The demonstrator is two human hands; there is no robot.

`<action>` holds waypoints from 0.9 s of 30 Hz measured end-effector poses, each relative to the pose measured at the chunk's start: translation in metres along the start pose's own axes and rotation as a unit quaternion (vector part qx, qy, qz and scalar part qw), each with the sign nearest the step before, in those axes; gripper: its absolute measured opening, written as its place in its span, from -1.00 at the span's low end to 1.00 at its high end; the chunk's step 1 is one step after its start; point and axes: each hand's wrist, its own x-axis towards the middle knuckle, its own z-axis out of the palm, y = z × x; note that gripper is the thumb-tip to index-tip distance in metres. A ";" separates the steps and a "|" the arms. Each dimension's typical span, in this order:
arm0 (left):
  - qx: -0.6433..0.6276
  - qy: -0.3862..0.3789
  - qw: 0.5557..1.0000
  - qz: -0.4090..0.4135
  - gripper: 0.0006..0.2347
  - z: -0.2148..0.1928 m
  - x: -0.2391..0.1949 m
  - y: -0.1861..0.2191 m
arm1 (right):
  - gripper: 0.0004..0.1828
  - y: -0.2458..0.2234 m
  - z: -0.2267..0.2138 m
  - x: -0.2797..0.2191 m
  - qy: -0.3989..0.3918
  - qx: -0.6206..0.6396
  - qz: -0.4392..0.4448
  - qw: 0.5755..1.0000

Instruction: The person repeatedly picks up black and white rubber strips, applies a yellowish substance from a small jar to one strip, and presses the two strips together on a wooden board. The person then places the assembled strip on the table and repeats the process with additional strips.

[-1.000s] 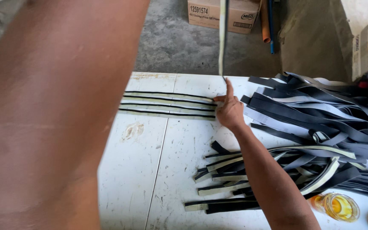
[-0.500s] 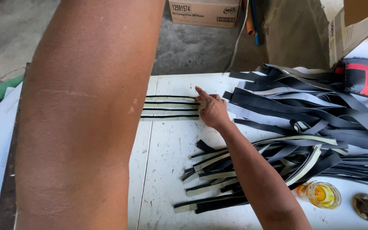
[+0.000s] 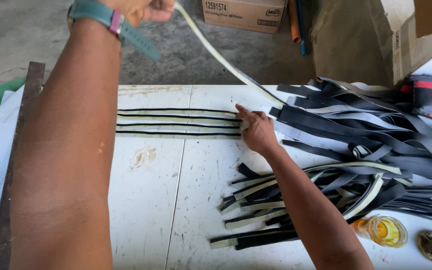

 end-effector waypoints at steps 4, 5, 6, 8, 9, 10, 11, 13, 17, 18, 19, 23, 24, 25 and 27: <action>0.080 0.029 0.992 -0.092 -0.87 -0.020 0.002 -0.043 | 0.02 0.000 0.000 0.004 0.001 -0.004 0.014 1.000; 0.078 0.032 0.990 -0.112 -0.87 -0.028 0.000 -0.058 | 0.01 0.000 -0.001 0.007 0.009 0.002 0.017 1.000; 0.065 0.032 0.990 -0.118 -0.87 -0.035 -0.003 -0.072 | 0.00 -0.001 -0.001 0.010 0.015 0.009 0.019 1.000; 0.039 0.032 0.990 -0.129 -0.84 -0.048 -0.008 -0.102 | -0.08 -0.003 -0.001 0.015 0.034 0.005 0.021 0.999; 0.044 0.040 0.989 -0.133 -0.83 -0.053 -0.010 -0.116 | -0.15 -0.004 0.001 0.018 0.045 -0.006 0.021 0.999; 0.050 0.050 0.988 -0.138 -0.82 -0.058 -0.012 -0.131 | -0.22 -0.005 0.002 0.021 0.056 -0.016 0.019 0.998; 0.055 0.059 0.987 -0.142 -0.80 -0.063 -0.014 -0.144 | -0.29 -0.005 0.002 0.022 0.073 -0.011 0.012 0.997; 0.083 0.070 0.984 -0.138 -0.75 -0.073 -0.019 -0.171 | -0.43 -0.004 0.004 0.024 0.108 0.002 0.000 0.994; 0.161 0.087 0.971 -0.155 -0.68 -0.090 -0.029 -0.216 | -0.37 -0.003 0.009 0.027 0.123 -0.016 -0.006 0.992; 0.188 0.092 0.967 -0.147 -0.67 -0.093 -0.030 -0.225 | -0.37 -0.004 0.008 0.030 0.117 -0.022 0.006 0.993; 0.215 0.096 0.962 -0.138 -0.66 -0.095 -0.033 -0.234 | -0.36 -0.005 0.007 0.033 0.110 -0.027 0.018 0.993; 0.293 0.109 0.943 -0.115 -0.65 -0.099 -0.038 -0.262 | -0.36 -0.010 0.004 0.042 0.111 -0.002 -0.008 0.994; 0.295 0.110 0.942 -0.116 -0.65 -0.100 -0.040 -0.268 | -0.36 -0.012 0.006 0.043 0.110 -0.004 -0.009 0.994; 0.298 0.110 0.941 -0.116 -0.65 -0.099 -0.042 -0.272 | -0.37 -0.013 0.008 0.044 0.109 -0.006 -0.010 0.994; 0.297 0.112 0.940 -0.124 -0.68 -0.100 -0.044 -0.275 | -0.36 -0.016 0.012 0.045 0.108 0.003 0.003 0.994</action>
